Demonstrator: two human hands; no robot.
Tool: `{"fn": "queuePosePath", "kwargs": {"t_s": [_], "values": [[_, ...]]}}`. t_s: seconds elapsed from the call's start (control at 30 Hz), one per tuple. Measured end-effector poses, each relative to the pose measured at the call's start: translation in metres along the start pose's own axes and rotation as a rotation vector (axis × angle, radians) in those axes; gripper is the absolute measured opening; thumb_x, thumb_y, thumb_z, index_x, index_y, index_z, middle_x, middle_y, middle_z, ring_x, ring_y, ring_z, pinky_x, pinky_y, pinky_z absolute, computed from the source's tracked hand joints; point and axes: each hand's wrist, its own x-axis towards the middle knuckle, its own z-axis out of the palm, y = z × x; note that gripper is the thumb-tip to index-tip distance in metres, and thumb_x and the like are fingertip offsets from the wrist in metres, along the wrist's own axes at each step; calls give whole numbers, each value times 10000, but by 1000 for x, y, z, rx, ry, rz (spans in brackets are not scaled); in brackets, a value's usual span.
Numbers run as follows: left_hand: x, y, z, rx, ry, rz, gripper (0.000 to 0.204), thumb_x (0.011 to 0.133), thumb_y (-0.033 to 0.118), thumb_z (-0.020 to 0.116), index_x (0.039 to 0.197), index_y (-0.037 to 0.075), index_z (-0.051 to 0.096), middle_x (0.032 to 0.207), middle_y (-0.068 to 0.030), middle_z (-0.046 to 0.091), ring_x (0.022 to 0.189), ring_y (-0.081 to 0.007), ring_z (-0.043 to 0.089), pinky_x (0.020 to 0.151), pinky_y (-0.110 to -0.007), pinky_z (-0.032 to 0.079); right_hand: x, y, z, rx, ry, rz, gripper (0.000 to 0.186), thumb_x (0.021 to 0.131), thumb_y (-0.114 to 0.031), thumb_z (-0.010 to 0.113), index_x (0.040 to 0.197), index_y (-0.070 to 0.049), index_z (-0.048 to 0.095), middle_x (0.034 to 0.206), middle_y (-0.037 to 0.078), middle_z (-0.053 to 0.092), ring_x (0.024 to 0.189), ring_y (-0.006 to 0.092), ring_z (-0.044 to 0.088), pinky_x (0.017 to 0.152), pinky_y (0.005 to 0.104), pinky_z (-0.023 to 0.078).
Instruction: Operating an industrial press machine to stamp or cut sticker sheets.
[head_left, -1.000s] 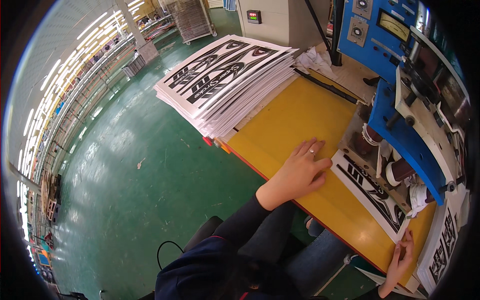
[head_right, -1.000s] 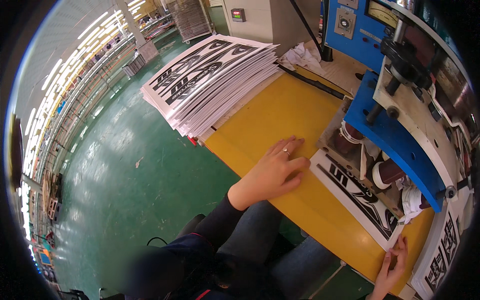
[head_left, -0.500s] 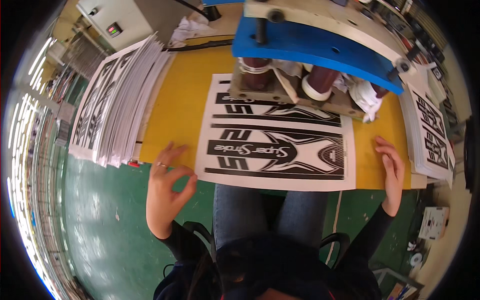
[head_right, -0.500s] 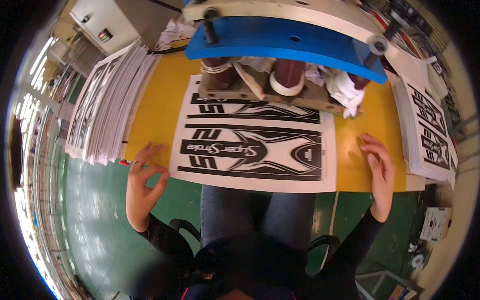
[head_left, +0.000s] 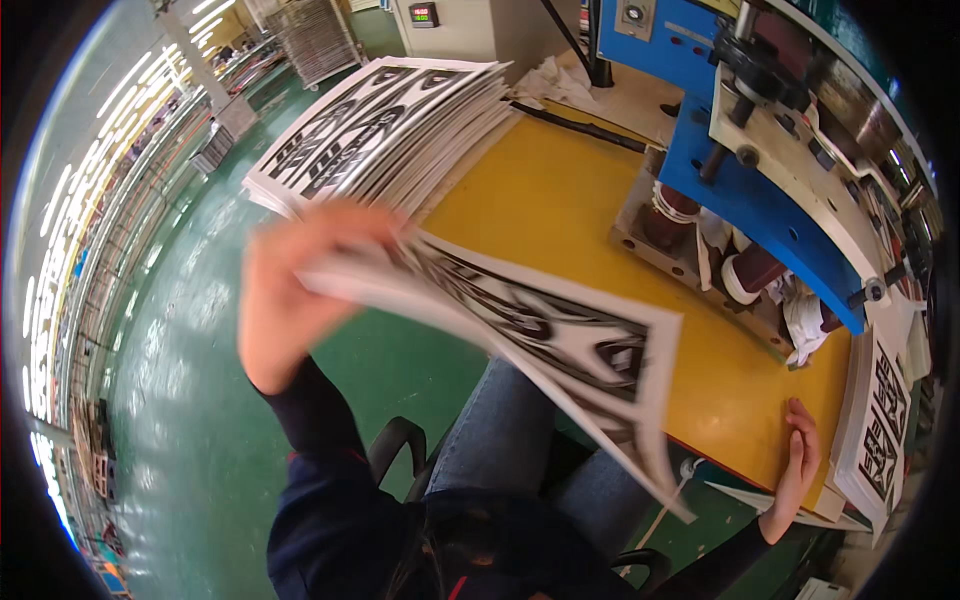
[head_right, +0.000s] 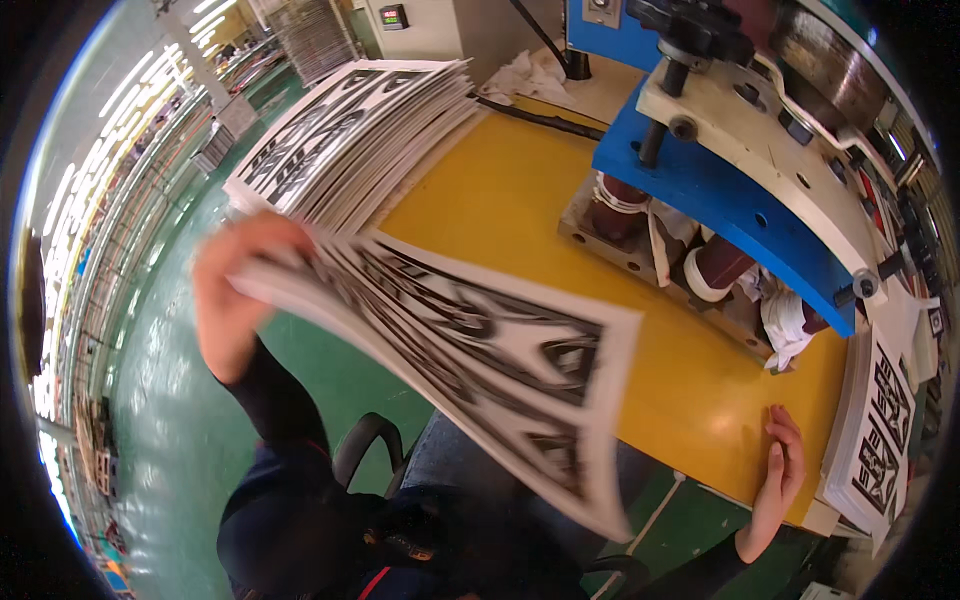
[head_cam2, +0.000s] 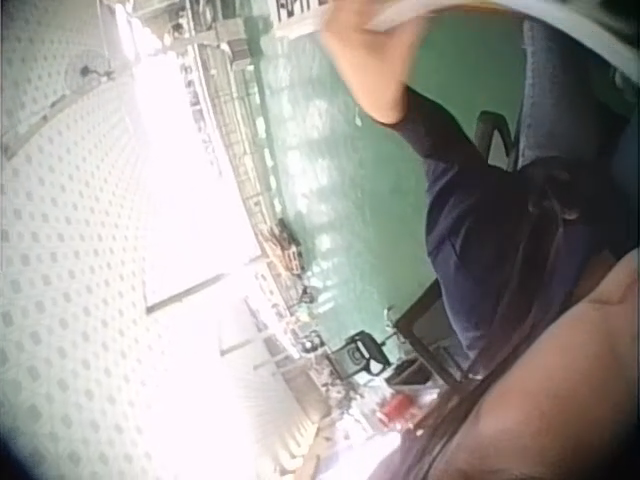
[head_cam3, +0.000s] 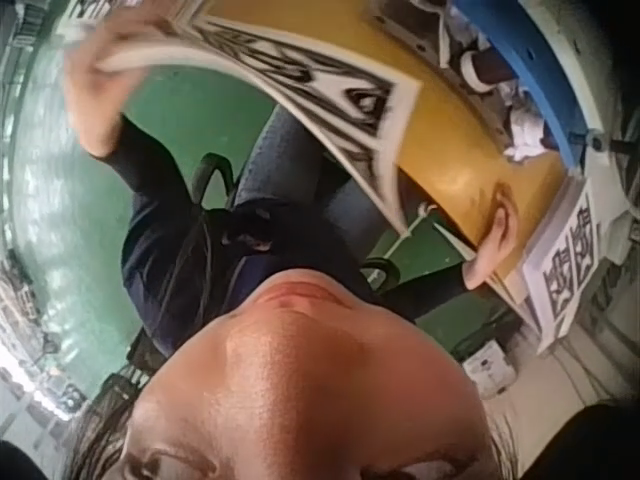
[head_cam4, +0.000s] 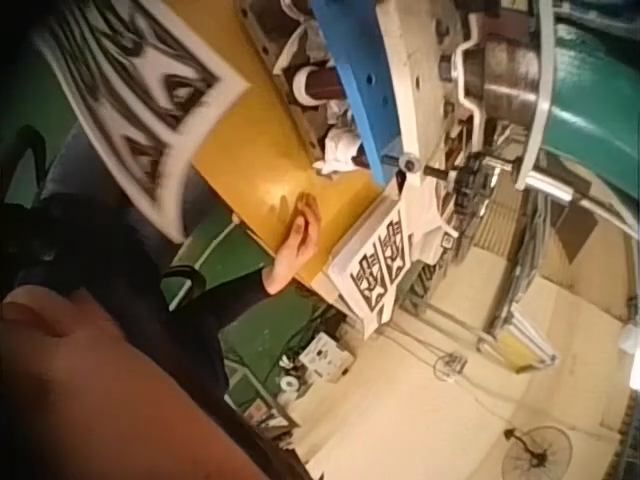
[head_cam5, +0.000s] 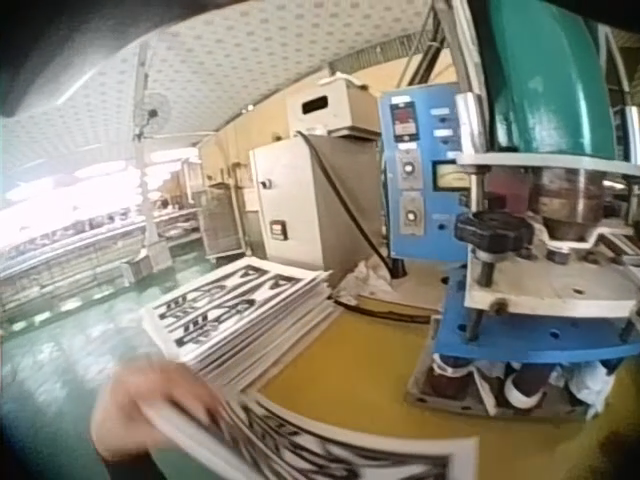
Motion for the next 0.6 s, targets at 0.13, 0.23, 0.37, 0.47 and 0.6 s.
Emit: {"fn": "queuePosePath", "kwargs": {"t_s": [0.13,0.23,0.37,0.47,0.6], "values": [[86,-32,-63,102,237,54,369,803,31,771,1166,60,715,1147,-75,734,1018,-193,714,904,-334,548,6,15,3,38,-10,-34,242,1060,-169,513,1134,14,653,1380,194,620,1340,301,548,1162,411,360],[171,-68,-97,5,264,26,377,848,13,757,1222,37,713,1224,-71,725,1020,-189,717,913,-323,536,9,11,1,1,-8,-34,267,1070,-193,501,1148,10,656,1376,182,628,1331,290,553,1162,399,355],[264,-59,-130,333,502,302,299,858,96,737,1136,-8,705,938,-132,750,964,-265,722,859,-423,562,8,9,-8,-62,13,-25,303,1085,-228,479,1152,10,655,1363,170,644,1323,283,554,1166,386,337],[267,-65,-167,865,820,521,310,813,48,724,1123,50,731,968,-166,726,959,-366,699,867,-440,536,10,14,-4,-41,2,-23,295,1079,-220,484,1144,10,656,1355,172,648,1317,281,558,1168,387,335],[205,-79,-130,907,775,541,289,824,12,698,1100,81,749,1071,-166,676,1019,-400,640,902,-453,505,8,3,-6,-62,-7,-8,294,1075,-219,488,1139,14,655,1346,175,652,1316,283,561,1170,389,332]]}}
